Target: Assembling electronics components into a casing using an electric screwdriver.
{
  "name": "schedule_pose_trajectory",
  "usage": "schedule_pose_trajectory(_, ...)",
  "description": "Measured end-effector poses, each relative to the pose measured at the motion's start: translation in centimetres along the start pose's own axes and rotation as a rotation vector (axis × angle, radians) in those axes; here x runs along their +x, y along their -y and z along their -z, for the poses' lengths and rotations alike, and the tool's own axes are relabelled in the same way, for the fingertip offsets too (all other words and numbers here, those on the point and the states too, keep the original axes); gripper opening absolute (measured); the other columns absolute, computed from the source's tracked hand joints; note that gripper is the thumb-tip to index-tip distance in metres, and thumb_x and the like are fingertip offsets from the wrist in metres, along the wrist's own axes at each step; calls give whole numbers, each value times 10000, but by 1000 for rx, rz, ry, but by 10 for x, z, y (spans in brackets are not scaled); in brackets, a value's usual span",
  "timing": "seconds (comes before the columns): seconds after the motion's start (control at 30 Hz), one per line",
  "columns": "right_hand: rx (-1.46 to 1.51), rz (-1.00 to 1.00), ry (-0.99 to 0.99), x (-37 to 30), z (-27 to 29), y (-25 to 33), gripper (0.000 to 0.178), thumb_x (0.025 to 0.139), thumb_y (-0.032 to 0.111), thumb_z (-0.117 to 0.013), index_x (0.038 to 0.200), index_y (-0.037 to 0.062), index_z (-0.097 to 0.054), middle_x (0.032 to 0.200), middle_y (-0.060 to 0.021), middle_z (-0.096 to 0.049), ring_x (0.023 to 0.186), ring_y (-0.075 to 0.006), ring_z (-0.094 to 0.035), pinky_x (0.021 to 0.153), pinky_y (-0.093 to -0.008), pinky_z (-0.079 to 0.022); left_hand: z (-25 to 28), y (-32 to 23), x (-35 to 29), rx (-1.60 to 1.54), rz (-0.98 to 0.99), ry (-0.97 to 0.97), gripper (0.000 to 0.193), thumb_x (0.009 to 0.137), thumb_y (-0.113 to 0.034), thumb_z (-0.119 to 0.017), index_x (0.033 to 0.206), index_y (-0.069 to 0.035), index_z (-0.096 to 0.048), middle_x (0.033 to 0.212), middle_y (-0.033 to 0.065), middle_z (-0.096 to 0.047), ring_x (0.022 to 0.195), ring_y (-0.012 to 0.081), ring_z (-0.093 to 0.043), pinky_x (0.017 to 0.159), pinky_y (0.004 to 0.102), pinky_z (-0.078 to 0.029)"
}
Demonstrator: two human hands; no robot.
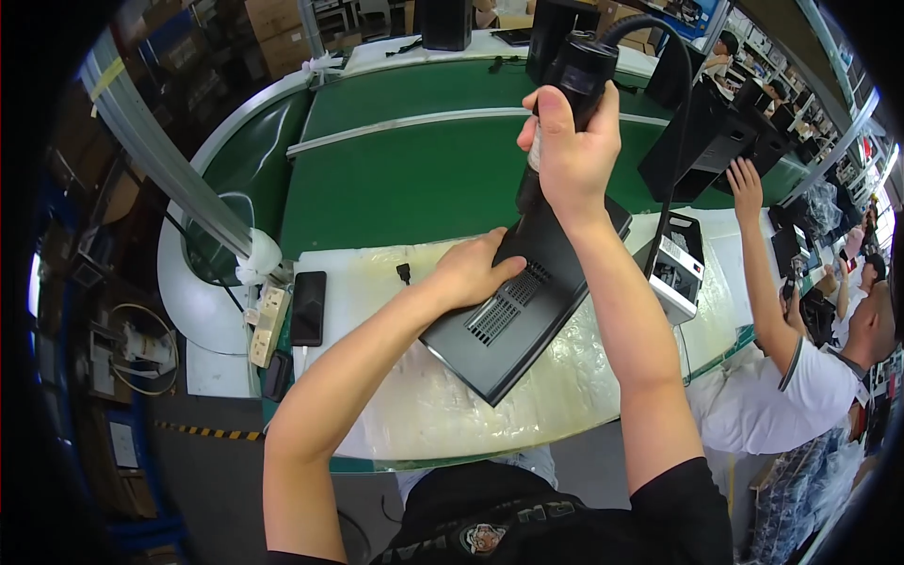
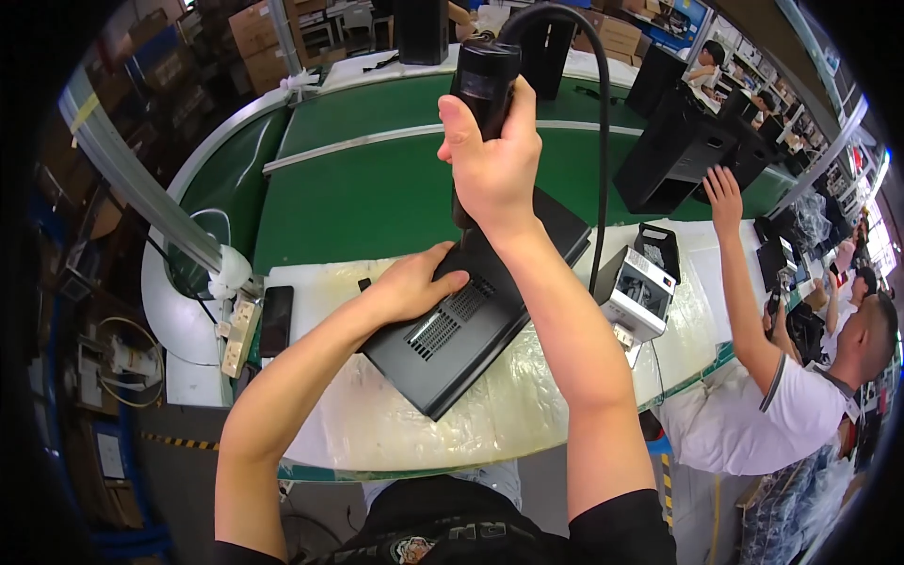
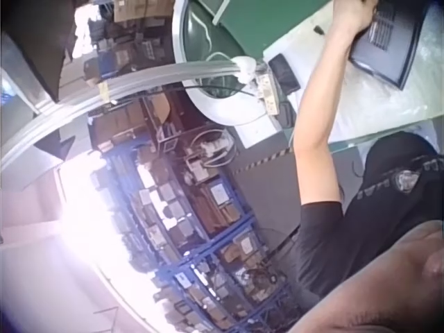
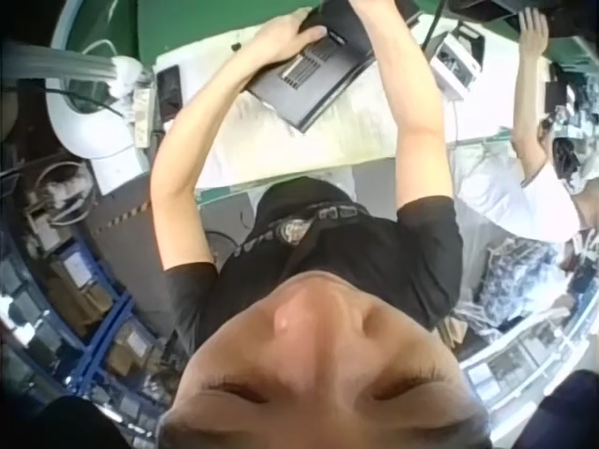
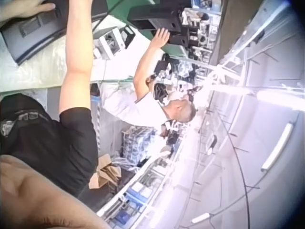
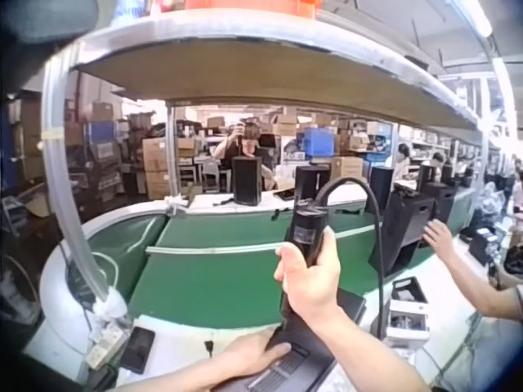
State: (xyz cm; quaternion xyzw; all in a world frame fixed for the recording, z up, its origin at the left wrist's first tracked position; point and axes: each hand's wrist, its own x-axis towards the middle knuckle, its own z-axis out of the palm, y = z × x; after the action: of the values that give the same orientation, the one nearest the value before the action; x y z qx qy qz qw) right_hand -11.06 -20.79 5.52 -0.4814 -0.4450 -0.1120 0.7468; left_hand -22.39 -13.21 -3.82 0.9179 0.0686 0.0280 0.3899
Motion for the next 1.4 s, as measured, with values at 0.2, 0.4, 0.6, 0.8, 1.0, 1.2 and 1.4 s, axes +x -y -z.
schedule_pose_trajectory(0.2, -85, 4, -115, 13, 38, 43, 275, 948, 265, -568, 982, 43, -410, 890, -136, -654, 531, -145, -579, 472, -268, -482, 1, -7, -26, 154, -142, -418, 384, 898, -240, -570, 1164, 35, -545, 1115, 226, -607, 1034, 385, -578, 900, 430, -453)
schedule_pose_trajectory(0.4, -546, 182, -383, -54, 176, 100, 258, 957, 186, -492, 1077, -40, -462, 829, -114, -608, 534, -157, -542, 505, -274, -475, -35, 35, -139, -166, 2, -827, 143, 909, -44, -507, 1024, 19, -564, 975, 143, -566, 880, 208, -548, 812, 323, -445)
schedule_pose_trajectory(0.6, -647, 125, -552, -113, 217, 63, 275, 917, 101, -527, 1105, -20, -366, 879, -116, -595, 574, -143, -566, 541, -265, -483, -69, 23, -131, -536, 143, -834, 388, 897, -77, -532, 1258, 45, -463, 1232, 134, -510, 1110, 204, -494, 962, 319, -375)
schedule_pose_trajectory(0.8, -608, 14, -500, -142, 220, 41, 279, 902, 106, -564, 1113, 9, -410, 889, -96, -596, 597, -132, -561, 548, -252, -482, -82, 30, -117, -614, 227, -844, 392, 861, -91, -612, 1209, 35, -483, 1170, 114, -553, 1039, 194, -525, 925, 310, -407)
schedule_pose_trajectory(1.0, -208, -103, -291, -97, 143, 102, 472, 974, 287, -482, 1317, -4, -339, 903, -124, -601, 524, -156, -528, 459, -271, -459, -99, 22, -105, -814, 35, -985, 334, 868, -76, -561, 1174, 15, -463, 1198, 138, -534, 1047, 192, -507, 952, 315, -372)
schedule_pose_trajectory(1.2, 208, 57, -58, -55, 22, 119, 619, 947, 463, -483, 1350, 25, -312, 992, -176, -574, 569, -196, -543, 514, -319, -487, -92, 22, -106, -892, -19, -1016, 311, 851, -84, -590, 1111, 34, -467, 1110, 127, -488, 983, 181, -485, 888, 297, -393)
schedule_pose_trajectory(1.4, 107, 94, 83, -52, -44, 93, 584, 966, 394, -470, 1323, -28, -281, 925, -173, -596, 526, -183, -565, 478, -269, -464, -98, 27, -102, -938, -36, -1021, 315, 837, -108, -614, 1079, 36, -474, 1076, 114, -483, 947, 175, -490, 858, 291, -403)
